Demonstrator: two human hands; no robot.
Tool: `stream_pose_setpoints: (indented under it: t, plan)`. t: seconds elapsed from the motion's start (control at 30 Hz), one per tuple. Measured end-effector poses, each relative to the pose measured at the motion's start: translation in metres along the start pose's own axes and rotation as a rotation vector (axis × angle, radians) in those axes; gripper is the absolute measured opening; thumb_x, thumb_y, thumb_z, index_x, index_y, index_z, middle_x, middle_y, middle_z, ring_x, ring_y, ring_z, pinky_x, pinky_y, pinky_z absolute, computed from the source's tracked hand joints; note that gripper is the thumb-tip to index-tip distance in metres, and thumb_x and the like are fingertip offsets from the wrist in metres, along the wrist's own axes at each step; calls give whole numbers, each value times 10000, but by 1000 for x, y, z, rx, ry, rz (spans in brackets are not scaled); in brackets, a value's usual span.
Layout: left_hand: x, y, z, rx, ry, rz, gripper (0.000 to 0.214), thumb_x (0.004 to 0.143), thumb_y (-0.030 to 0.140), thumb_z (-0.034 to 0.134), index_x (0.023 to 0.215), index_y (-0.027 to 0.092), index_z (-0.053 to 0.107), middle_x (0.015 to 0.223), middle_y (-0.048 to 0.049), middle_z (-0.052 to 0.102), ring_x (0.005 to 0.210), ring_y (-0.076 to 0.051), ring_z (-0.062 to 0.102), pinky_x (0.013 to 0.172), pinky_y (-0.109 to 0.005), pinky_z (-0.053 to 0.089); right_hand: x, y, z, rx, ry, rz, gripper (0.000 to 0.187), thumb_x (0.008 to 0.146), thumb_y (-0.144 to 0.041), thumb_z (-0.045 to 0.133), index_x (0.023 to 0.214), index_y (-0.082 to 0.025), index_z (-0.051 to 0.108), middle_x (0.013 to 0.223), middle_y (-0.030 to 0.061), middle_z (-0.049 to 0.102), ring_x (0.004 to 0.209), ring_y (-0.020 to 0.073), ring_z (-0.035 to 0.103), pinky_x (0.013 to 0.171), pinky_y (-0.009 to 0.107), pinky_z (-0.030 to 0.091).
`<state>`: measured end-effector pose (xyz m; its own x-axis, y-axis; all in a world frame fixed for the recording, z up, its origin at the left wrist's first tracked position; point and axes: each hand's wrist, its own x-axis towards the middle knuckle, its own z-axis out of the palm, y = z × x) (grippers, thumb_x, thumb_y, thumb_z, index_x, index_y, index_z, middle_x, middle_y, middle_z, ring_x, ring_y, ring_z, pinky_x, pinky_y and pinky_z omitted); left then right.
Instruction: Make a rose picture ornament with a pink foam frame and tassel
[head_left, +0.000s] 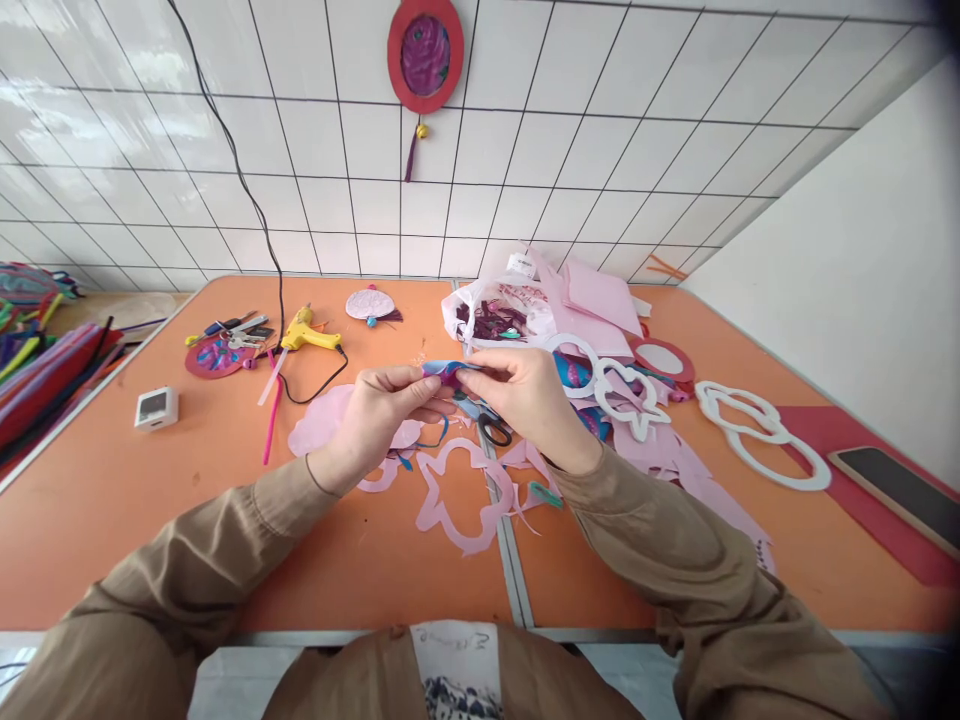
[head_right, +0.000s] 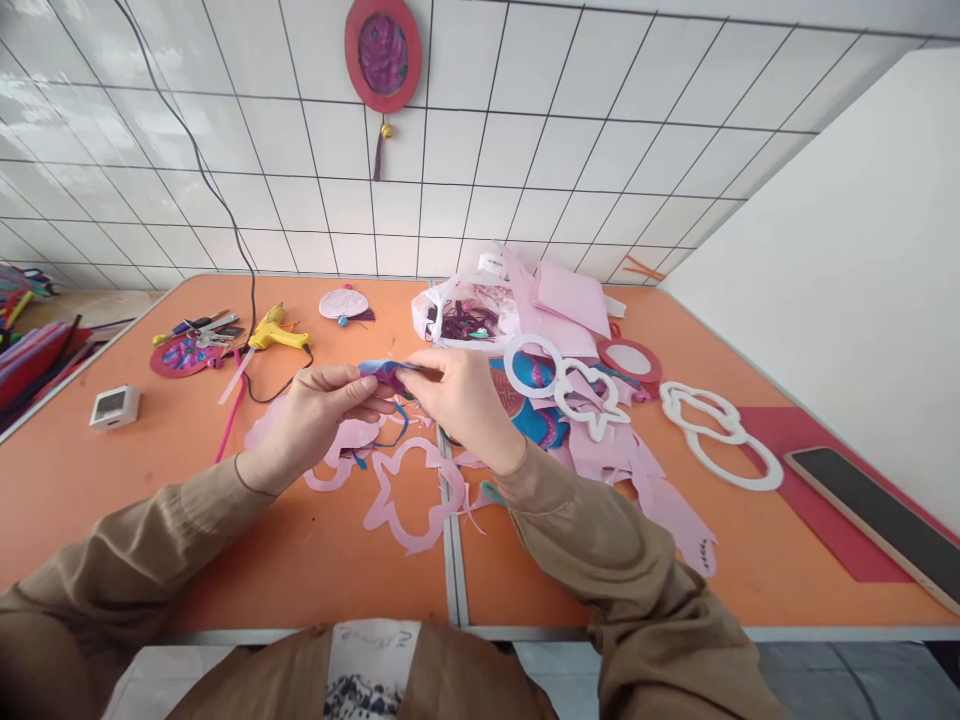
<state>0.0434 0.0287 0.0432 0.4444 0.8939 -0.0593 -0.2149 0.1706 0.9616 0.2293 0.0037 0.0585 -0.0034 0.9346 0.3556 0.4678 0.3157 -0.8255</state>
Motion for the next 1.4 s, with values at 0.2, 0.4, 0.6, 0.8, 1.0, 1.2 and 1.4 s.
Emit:
stream_pose_setpoints:
  t: [0.2, 0.4, 0.6, 0.8, 1.0, 1.2, 1.4]
  plan:
    - [0, 6, -2, -166, 29, -46, 495, 760, 622, 833, 900, 150, 783, 797, -88, 809, 648, -188, 759, 585, -250, 584, 4, 12, 0, 217, 16, -140, 103, 873, -265, 728, 834, -230, 817, 868, 37, 803, 813, 199, 730, 787, 346, 570]
    - [1, 10, 0, -248, -221, -470, 628, 829, 733, 697, 747, 111, 723, 731, -156, 776, 550, -203, 730, 451, -239, 513, 7, 19, -6, 60, -1, -407, 183, 902, -233, 671, 820, -291, 824, 806, 18, 775, 729, 178, 699, 727, 352, 572]
    - [-7, 8, 5, -258, -245, -366, 346, 644, 355, 977, 733, 125, 735, 635, -46, 741, 454, -103, 644, 411, -163, 454, 9, 26, -7, 51, -61, -459, 218, 897, -232, 640, 779, -298, 812, 828, 36, 756, 761, 186, 701, 733, 359, 588]
    - [-4, 4, 1, -159, -173, -323, 400, 690, 466, 928, 703, 131, 710, 578, -48, 702, 423, -94, 598, 399, -173, 407, 9, 29, -7, 90, -88, -457, 191, 873, -192, 672, 805, -299, 815, 813, 25, 756, 752, 185, 703, 726, 358, 584]
    - [4, 1, -4, -147, -82, -182, 337, 701, 423, 914, 710, 148, 719, 567, -27, 680, 469, -101, 607, 464, -198, 453, 7, 25, -7, 88, -108, -417, 187, 899, -224, 671, 807, -304, 812, 806, 23, 757, 742, 189, 694, 726, 366, 571]
    - [2, 0, -1, 29, -6, 1, 280, 742, 394, 877, 725, 141, 760, 563, -27, 695, 479, -98, 595, 502, -214, 480, 6, 19, -4, 143, -67, -343, 164, 906, -307, 732, 765, -251, 796, 747, 21, 751, 697, 172, 680, 685, 327, 537]
    - [4, 1, -5, -45, -74, -103, 366, 731, 476, 897, 779, 144, 751, 620, -41, 718, 531, -123, 657, 518, -210, 513, 4, 14, -3, 124, -82, -206, 333, 906, -501, 731, 729, -222, 775, 716, 33, 741, 653, 168, 631, 658, 324, 508]
